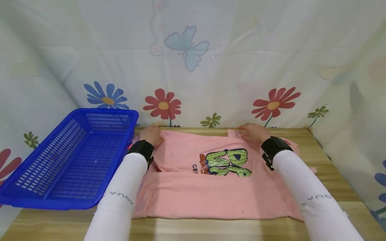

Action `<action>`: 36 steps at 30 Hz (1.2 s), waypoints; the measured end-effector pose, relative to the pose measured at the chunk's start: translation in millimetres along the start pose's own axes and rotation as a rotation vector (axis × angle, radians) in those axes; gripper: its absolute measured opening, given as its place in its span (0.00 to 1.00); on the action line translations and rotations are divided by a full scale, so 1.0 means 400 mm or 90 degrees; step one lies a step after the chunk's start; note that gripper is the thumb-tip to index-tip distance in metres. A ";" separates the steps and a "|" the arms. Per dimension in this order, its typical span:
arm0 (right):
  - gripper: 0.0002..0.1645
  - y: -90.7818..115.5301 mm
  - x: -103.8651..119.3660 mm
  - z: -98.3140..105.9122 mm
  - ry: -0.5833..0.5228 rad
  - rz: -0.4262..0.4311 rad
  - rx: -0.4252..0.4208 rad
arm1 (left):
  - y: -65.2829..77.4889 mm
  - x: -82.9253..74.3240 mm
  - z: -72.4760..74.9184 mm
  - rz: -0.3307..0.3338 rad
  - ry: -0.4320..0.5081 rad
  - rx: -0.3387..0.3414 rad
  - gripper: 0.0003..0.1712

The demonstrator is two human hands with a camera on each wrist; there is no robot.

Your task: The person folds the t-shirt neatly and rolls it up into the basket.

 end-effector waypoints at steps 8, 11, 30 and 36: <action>0.23 -0.054 0.048 -0.020 0.027 0.068 -0.019 | -0.007 0.010 -0.008 0.033 -0.016 0.006 0.25; 0.21 -0.067 0.068 -0.023 0.042 0.120 -0.050 | -0.008 0.012 -0.011 0.051 -0.018 0.010 0.24; 0.06 -0.083 0.079 -0.021 0.059 0.096 -0.062 | -0.009 0.016 0.005 0.101 -0.025 0.022 0.23; 0.06 -0.080 0.078 -0.022 0.046 0.080 -0.066 | -0.011 0.014 -0.001 0.099 -0.014 0.029 0.19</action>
Point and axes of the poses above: each hand's wrist, its own y-axis away from the middle knuckle, its own z-axis out of the back of the hand, x = y × z, the point moved 4 cm from there along -y, towards the middle knuckle, and after that the axes turned 4 degrees about y, right-handed, at the moved point
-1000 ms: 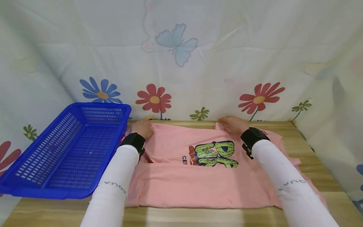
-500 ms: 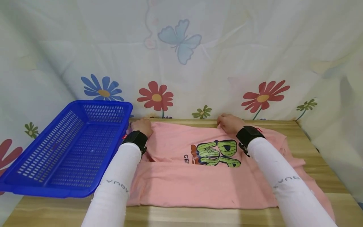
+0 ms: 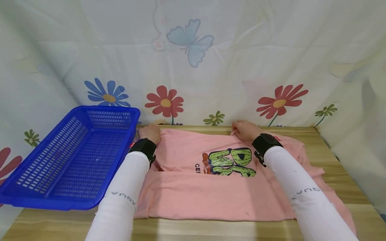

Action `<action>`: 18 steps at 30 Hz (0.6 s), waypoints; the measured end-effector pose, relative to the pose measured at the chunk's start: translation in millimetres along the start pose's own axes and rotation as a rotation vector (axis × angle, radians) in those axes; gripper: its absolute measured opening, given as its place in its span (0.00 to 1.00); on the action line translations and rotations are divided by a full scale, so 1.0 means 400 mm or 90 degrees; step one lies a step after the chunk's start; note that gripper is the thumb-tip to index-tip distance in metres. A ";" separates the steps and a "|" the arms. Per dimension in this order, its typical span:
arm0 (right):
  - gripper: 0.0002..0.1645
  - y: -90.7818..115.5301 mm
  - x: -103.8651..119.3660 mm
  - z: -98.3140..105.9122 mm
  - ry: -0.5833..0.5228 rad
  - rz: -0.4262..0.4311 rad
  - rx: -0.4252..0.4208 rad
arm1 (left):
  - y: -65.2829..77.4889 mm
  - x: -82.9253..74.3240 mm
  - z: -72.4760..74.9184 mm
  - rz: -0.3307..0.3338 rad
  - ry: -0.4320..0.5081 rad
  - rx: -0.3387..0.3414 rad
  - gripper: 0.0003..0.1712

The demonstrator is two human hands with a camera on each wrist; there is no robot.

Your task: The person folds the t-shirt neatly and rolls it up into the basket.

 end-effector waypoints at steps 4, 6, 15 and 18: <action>0.06 0.001 -0.003 0.001 0.004 0.006 -0.015 | -0.002 -0.004 -0.001 -0.007 -0.012 0.012 0.17; 0.05 0.004 -0.009 0.006 0.006 0.005 -0.025 | -0.003 -0.008 0.002 -0.013 -0.010 0.024 0.18; 0.05 0.027 -0.062 0.049 -0.032 -0.067 -0.019 | 0.021 -0.024 0.064 -0.059 0.017 0.041 0.19; 0.06 0.046 -0.066 0.086 -0.052 -0.090 -0.016 | 0.034 -0.026 0.088 -0.073 0.027 0.032 0.20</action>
Point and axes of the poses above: each hand's wrist, its own y-axis away from the middle knuckle, its own z-axis out of the back of the hand, x = y × z, the point moved 4 cm from there along -y, towards the middle knuckle, and after that the axes turned 4 degrees about y, right-handed, at the moved point
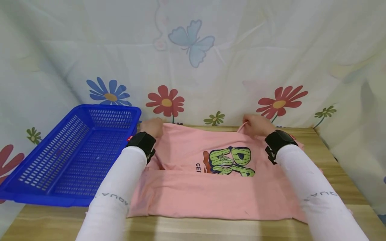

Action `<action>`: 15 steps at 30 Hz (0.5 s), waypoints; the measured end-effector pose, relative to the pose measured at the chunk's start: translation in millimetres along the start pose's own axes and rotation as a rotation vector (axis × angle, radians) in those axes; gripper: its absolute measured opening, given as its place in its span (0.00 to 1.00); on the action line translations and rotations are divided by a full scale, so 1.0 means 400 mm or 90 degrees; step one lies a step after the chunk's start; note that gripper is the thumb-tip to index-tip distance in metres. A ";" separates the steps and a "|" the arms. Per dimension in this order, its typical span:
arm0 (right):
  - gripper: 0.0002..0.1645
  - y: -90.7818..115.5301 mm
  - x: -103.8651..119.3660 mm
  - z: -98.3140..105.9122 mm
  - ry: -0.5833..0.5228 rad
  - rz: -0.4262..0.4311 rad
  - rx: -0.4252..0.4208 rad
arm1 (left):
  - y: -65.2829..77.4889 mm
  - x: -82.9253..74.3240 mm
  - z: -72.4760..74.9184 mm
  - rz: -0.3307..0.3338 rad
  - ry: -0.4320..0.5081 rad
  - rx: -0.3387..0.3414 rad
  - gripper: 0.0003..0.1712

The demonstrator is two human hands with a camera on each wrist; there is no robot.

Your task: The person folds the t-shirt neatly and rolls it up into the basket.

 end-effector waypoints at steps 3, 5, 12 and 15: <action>0.07 0.024 -0.008 0.043 0.004 -0.009 -0.008 | 0.011 -0.004 0.025 -0.013 -0.007 -0.014 0.19; 0.07 0.038 -0.018 0.071 0.020 -0.011 -0.020 | 0.016 -0.004 0.043 -0.019 -0.014 -0.021 0.19; 0.09 0.089 -0.071 0.168 0.038 -0.031 -0.078 | 0.042 0.014 0.113 -0.039 0.010 -0.003 0.19; 0.11 0.113 -0.098 0.202 0.027 -0.052 -0.091 | 0.056 0.020 0.142 -0.053 0.015 0.015 0.15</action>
Point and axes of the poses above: each hand's wrist, its own y-axis away from the middle knuckle, its own z-axis out of the back of the hand, x = y × z, the point moved 4 cm from there along -y, towards the middle knuckle, and after that the axes turned 4 degrees about y, right-handed, at the moved point
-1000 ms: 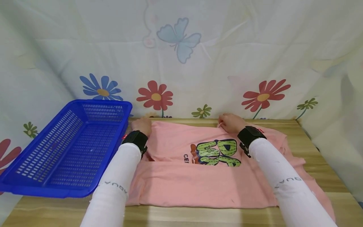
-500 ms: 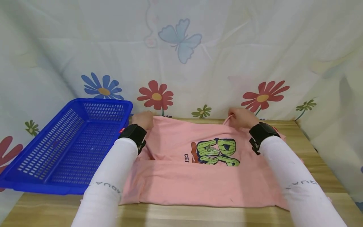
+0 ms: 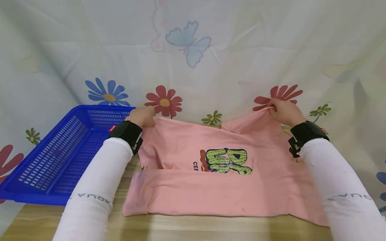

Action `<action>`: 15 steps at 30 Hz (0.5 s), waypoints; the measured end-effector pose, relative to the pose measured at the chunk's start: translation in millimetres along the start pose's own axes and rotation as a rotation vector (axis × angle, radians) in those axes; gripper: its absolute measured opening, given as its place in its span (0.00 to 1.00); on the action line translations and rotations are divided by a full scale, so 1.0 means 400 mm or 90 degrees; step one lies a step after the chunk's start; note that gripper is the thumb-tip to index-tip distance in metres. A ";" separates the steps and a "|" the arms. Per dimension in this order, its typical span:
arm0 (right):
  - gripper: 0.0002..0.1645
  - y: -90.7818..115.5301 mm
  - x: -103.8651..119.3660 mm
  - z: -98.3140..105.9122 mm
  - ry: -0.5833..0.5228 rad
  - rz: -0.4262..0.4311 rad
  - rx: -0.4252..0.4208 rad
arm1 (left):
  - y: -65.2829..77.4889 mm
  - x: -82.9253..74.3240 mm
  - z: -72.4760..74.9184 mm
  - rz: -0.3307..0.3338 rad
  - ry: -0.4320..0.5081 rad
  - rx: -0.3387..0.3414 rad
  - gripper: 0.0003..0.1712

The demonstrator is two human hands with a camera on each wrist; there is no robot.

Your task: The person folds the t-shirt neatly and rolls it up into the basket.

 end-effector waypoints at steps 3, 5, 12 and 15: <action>0.13 0.013 -0.028 0.027 0.004 -0.020 -0.008 | 0.007 0.005 0.020 -0.020 0.000 0.012 0.10; 0.14 0.023 -0.047 0.043 0.012 -0.038 -0.019 | 0.009 0.011 0.028 -0.035 -0.002 0.010 0.09; 0.14 0.052 -0.108 0.094 0.024 -0.091 -0.085 | 0.027 0.033 0.056 -0.029 -0.017 0.013 0.08; 0.14 0.065 -0.125 0.109 0.021 -0.113 -0.107 | 0.034 0.039 0.063 -0.019 -0.020 0.010 0.06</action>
Point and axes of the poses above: each hand's wrist, its own y-axis away from the middle knuckle, its own z-axis out of the back of the hand, x = y × z, the point moved 4 cm from there along -y, towards the middle knuckle, and after that the axes turned 4 degrees about y, right-handed, at the moved point
